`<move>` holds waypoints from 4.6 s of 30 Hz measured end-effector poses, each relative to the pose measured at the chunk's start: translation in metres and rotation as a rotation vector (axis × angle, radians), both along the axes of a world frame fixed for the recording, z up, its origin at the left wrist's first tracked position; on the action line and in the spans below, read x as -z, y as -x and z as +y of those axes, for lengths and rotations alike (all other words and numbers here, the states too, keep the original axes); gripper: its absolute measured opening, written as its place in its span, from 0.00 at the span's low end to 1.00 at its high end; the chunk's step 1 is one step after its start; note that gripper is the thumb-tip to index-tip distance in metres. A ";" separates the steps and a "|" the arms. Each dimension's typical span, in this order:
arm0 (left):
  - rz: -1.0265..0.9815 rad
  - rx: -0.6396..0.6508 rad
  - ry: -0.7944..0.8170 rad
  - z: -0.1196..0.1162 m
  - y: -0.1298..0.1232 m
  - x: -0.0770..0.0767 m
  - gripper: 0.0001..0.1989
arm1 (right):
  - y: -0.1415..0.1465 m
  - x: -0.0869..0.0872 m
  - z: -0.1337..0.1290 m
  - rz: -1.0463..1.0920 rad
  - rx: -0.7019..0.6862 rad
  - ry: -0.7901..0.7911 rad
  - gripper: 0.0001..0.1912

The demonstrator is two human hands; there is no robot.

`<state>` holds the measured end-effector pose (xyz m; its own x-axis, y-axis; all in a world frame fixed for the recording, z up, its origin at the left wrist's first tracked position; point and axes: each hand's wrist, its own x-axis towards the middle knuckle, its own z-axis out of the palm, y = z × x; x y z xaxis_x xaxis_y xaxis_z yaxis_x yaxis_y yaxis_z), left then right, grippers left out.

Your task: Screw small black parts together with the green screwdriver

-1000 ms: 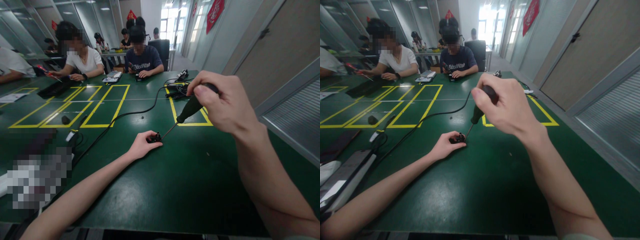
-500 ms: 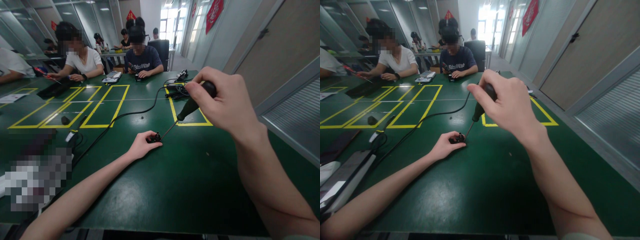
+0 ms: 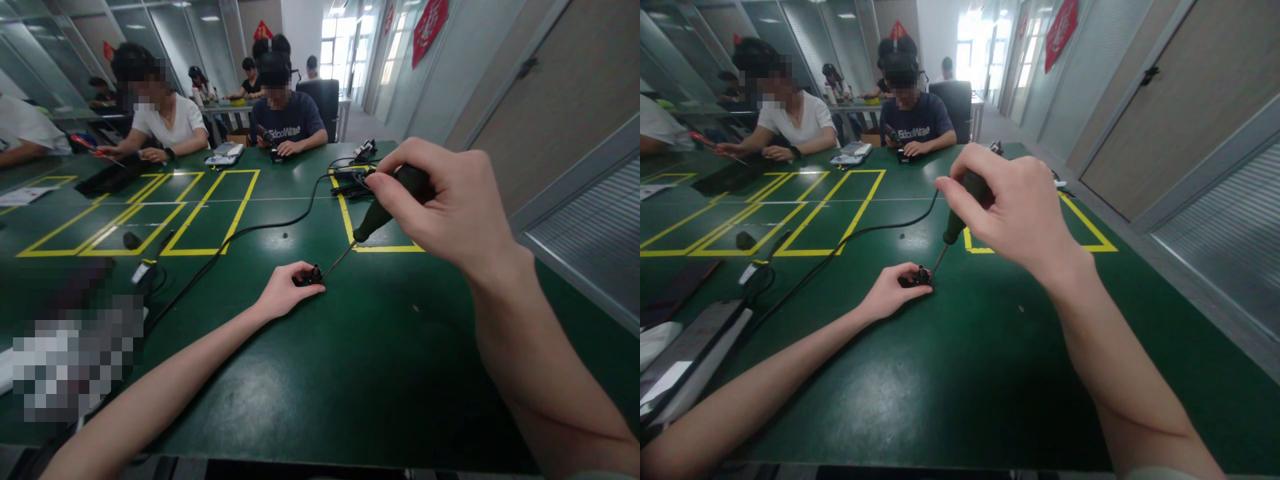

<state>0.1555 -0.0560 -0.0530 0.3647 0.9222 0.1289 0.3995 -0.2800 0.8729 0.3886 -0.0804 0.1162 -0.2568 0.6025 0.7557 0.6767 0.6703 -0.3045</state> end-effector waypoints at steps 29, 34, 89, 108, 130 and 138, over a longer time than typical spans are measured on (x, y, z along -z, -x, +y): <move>0.016 -0.022 -0.007 -0.002 -0.001 -0.002 0.16 | 0.001 0.001 0.002 0.049 -0.128 0.065 0.07; 0.019 -0.021 -0.009 -0.002 -0.001 -0.002 0.16 | 0.003 0.002 0.001 0.037 -0.003 0.017 0.09; 0.083 0.085 -0.089 0.000 0.000 -0.010 0.28 | 0.005 0.007 0.015 0.558 -0.462 0.055 0.05; 0.096 0.100 -0.049 -0.001 -0.003 -0.008 0.18 | 0.006 0.014 0.018 0.404 -0.327 0.058 0.08; 0.138 0.069 -0.112 -0.001 -0.001 -0.005 0.17 | -0.003 0.002 0.005 0.120 -0.037 -0.033 0.09; 0.137 0.070 -0.106 -0.002 -0.001 -0.007 0.17 | -0.002 -0.001 0.001 0.145 -0.173 0.100 0.08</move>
<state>0.1563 -0.0578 -0.0461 0.4487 0.8776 0.1689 0.4887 -0.3992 0.7758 0.3905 -0.0795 0.1167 -0.2560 0.6329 0.7307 0.4985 0.7341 -0.4611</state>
